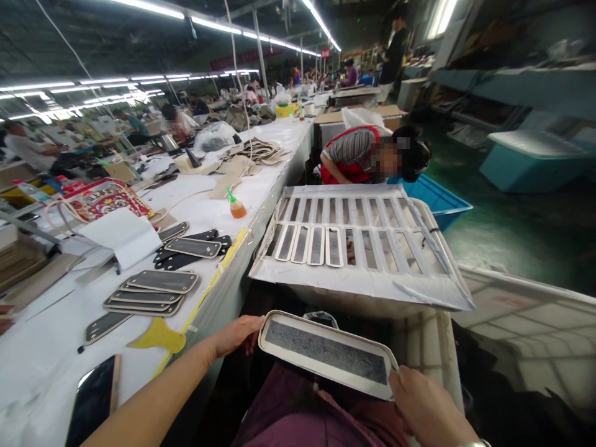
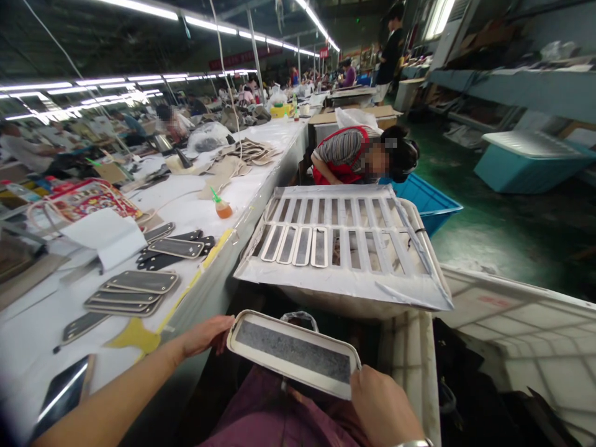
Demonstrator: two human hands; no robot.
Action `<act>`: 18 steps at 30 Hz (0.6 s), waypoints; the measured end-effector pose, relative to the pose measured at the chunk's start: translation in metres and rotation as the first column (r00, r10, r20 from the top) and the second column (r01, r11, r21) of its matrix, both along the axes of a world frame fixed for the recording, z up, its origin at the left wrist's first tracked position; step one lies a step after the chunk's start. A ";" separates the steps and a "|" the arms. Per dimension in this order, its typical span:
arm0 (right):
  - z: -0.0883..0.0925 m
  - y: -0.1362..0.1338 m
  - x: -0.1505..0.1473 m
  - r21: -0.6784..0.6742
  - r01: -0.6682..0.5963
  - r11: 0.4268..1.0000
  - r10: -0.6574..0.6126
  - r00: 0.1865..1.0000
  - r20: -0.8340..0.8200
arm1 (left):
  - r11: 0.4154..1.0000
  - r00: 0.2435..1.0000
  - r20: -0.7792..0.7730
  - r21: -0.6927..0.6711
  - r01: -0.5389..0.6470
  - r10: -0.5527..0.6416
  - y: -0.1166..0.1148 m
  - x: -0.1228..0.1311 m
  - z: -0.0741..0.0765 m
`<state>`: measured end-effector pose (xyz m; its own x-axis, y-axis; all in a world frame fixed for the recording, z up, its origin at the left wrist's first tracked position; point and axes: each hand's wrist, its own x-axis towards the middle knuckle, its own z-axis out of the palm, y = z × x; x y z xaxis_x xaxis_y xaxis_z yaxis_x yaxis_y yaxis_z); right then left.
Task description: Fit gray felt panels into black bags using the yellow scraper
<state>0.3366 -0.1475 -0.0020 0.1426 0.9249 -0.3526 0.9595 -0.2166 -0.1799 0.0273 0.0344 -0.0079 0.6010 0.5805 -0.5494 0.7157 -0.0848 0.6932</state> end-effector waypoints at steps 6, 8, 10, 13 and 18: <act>0.001 0.003 0.001 -0.091 -0.148 0.985 0.158 0.981 0.113 | 0.970 0.991 -0.121 0.231 0.079 -0.052 0.002 0.016 0.012; 0.000 0.003 0.002 -0.119 -0.146 0.982 0.160 0.980 0.118 | 0.966 0.988 -0.139 0.241 0.096 -0.064 0.003 0.019 0.013; -0.001 0.002 0.002 -0.132 -0.113 0.985 0.127 0.987 0.099 | 0.970 0.989 -0.131 0.222 0.096 -0.067 0.004 0.019 0.013; 0.000 0.001 0.002 -0.116 -0.072 0.991 0.079 0.996 0.051 | 0.992 0.994 -0.076 0.095 0.086 -0.079 0.007 0.012 0.012; 0.006 0.002 0.001 -0.078 0.061 0.995 -0.069 0.992 -0.103 | 0.979 0.997 0.076 -0.204 0.026 -0.011 0.010 -0.002 0.002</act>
<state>0.3373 -0.1450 0.0040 0.1595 0.8855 -0.4364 0.9195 -0.2941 -0.2608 0.0257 0.0446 -0.0063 0.6541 0.4490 -0.6088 0.6613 0.0514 0.7484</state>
